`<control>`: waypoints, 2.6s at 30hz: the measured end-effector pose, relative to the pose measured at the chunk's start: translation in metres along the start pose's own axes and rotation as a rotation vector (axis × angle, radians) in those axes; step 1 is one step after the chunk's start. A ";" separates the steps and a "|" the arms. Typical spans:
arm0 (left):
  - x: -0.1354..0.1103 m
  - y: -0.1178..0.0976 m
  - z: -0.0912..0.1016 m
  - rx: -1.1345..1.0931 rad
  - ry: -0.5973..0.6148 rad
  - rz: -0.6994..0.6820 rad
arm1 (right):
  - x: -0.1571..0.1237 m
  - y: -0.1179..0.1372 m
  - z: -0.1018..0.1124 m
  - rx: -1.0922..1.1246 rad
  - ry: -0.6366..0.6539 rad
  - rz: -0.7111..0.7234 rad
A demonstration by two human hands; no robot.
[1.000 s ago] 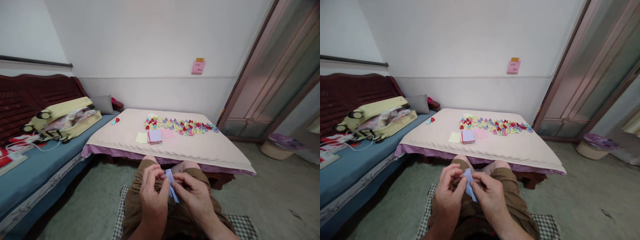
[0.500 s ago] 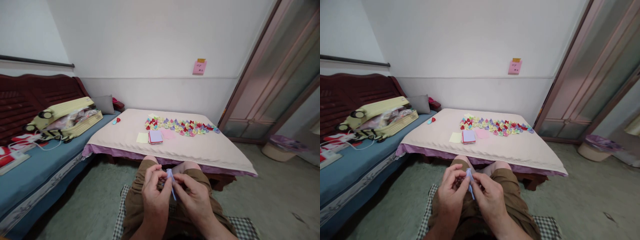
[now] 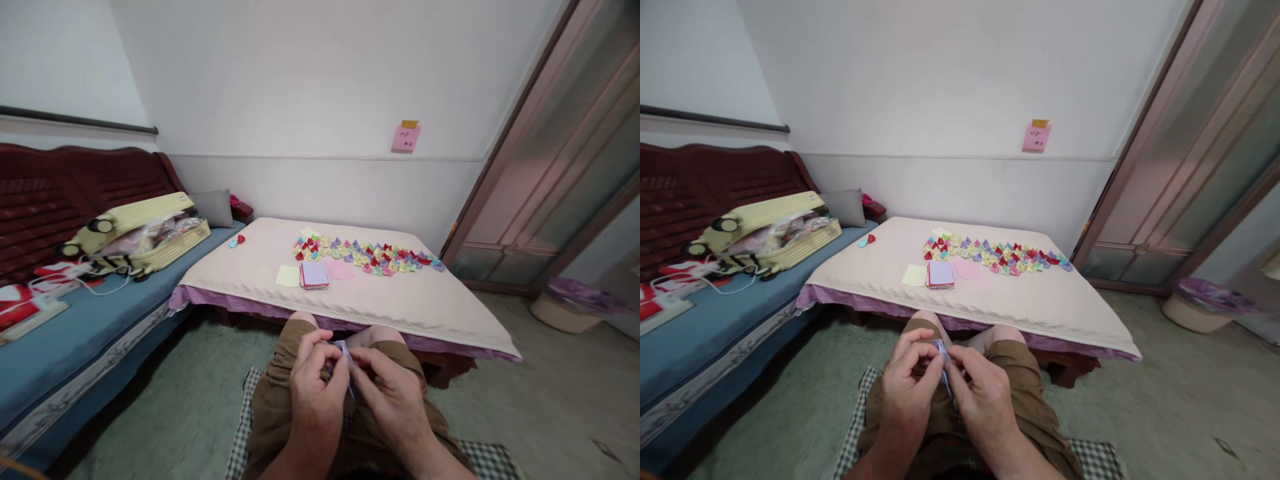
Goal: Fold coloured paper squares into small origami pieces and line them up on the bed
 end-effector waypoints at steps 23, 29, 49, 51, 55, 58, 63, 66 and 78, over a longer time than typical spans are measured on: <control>0.006 0.028 -0.013 -0.482 0.049 0.408 | -0.006 -0.039 -0.003 0.355 0.064 -0.504; 0.003 0.030 -0.019 -0.620 0.125 0.534 | -0.023 -0.060 -0.018 0.749 0.087 -0.879; 0.000 0.010 -0.003 -0.304 0.000 0.107 | -0.029 -0.055 -0.030 0.881 0.041 -0.947; 0.001 0.006 -0.001 -0.254 0.010 0.074 | -0.029 -0.056 -0.030 0.881 0.042 -0.948; 0.002 0.008 0.001 -0.332 0.000 0.212 | -0.030 -0.058 -0.028 0.878 0.042 -0.958; 0.003 0.015 -0.004 -0.437 0.058 0.413 | -0.031 -0.060 -0.028 0.883 0.055 -0.970; 0.012 0.010 -0.010 -0.347 0.218 0.327 | -0.031 -0.061 -0.028 0.865 0.074 -0.963; 0.014 0.010 -0.012 -0.330 0.230 0.269 | -0.031 -0.060 -0.029 0.866 0.096 -0.962; 0.005 0.025 -0.027 -0.449 0.404 0.489 | 0.000 -0.032 0.002 0.325 0.145 -0.436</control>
Point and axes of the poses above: each hand's wrist, its own x-axis towards the middle knuckle, its own z-axis out of the back of the hand, y = z × x, the point moved 8 cm from there along x, towards the middle knuckle, and after that the axes turned 8 degrees about -y, right-handed, at the moved point
